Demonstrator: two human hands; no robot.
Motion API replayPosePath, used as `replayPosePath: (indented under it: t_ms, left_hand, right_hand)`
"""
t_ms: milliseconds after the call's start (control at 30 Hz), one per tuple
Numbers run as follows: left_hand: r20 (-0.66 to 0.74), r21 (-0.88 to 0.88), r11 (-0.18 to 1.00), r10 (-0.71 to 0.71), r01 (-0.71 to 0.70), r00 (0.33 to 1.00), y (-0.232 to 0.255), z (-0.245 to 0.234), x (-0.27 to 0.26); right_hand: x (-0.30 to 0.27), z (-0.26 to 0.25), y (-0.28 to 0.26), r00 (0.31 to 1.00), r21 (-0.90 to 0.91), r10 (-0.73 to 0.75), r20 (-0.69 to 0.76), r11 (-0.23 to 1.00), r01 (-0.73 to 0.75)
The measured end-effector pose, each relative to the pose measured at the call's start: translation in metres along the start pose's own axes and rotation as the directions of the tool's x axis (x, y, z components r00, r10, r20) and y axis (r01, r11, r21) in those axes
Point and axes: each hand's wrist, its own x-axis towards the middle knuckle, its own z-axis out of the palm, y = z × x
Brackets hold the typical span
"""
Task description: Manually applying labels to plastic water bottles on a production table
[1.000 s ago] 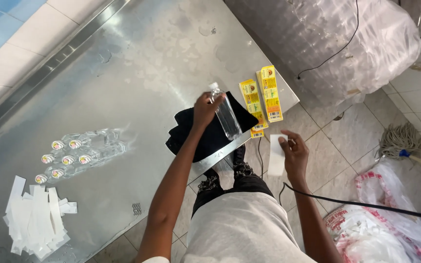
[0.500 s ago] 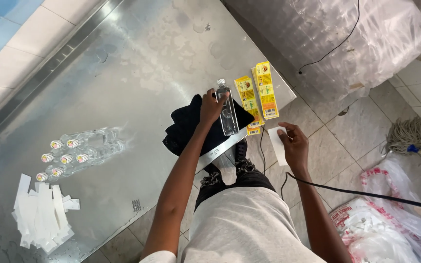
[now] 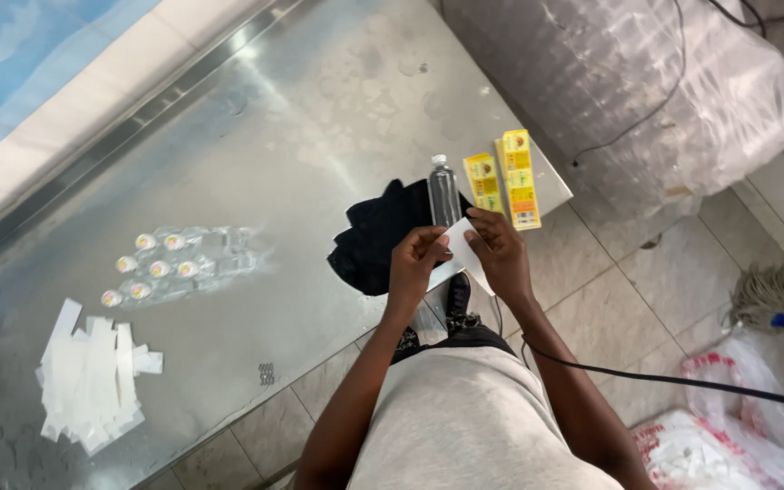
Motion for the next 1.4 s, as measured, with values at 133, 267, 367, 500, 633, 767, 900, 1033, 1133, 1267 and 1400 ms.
replayPosePath:
  t_ms: [133,267,367,500,633,767,900,1033,1133,1267,1400]
  left_hand:
    - [-0.156,-0.027,0.999,0.021,-0.026,0.987,0.036,-0.015,-0.019]
    - [-0.229,-0.094,0.991,0.068,-0.091,0.971,0.054,-0.032,-0.032]
    - [-0.248,-0.153,0.981,0.080,-0.121,0.965,0.059,-0.044,-0.045]
    - [-0.271,-0.191,0.965,0.125,-0.181,0.954,0.054,-0.062,-0.048]
    - [-0.287,-0.194,0.960,0.139,-0.200,0.948,0.061,-0.071,-0.059]
    - [-0.345,-0.234,0.950,0.119,-0.208,0.931,0.058,-0.088,-0.067]
    - [-0.387,-0.159,0.961,0.149,-0.225,0.910,0.054,-0.106,-0.070]
    - [-0.345,-0.164,0.961,0.156,-0.223,0.926,0.048,-0.122,-0.070]
    - [-0.322,-0.189,0.956,0.156,-0.225,0.934,0.052,-0.124,-0.077]
    - [-0.321,-0.240,0.944,0.143,-0.226,0.936,0.060,-0.124,-0.083]
    - [-0.294,-0.219,0.947,0.164,-0.233,0.942,0.062,-0.123,-0.085]
  right_hand:
    - [-0.005,0.036,-0.024,0.993,-0.232,-0.110,0.037,0.966,0.115]
    - [-0.014,0.063,-0.032,0.904,-0.424,-0.389,0.176,0.799,0.426]
    - [-0.026,0.076,-0.034,0.903,-0.425,-0.370,0.220,0.797,0.430]
    - [-0.040,0.094,-0.058,0.970,-0.239,-0.126,0.210,0.955,0.175]
    - [-0.045,0.109,-0.057,0.977,-0.017,-0.035,0.211,0.999,0.040]
    - [-0.054,0.123,-0.079,0.951,-0.148,-0.039,0.308,0.985,0.089]
    - [-0.054,0.132,-0.073,0.942,-0.012,0.067,0.330,0.998,-0.066]
    - [-0.050,0.130,-0.054,0.952,0.075,0.145,0.268,0.982,-0.171]
    - [-0.054,0.135,-0.056,0.965,0.049,0.107,0.241,0.991,-0.123]
    - [-0.062,0.150,-0.067,0.966,-0.188,-0.203,0.161,0.954,0.232]
    - [-0.071,0.164,-0.074,0.939,-0.267,-0.223,0.262,0.918,0.293]
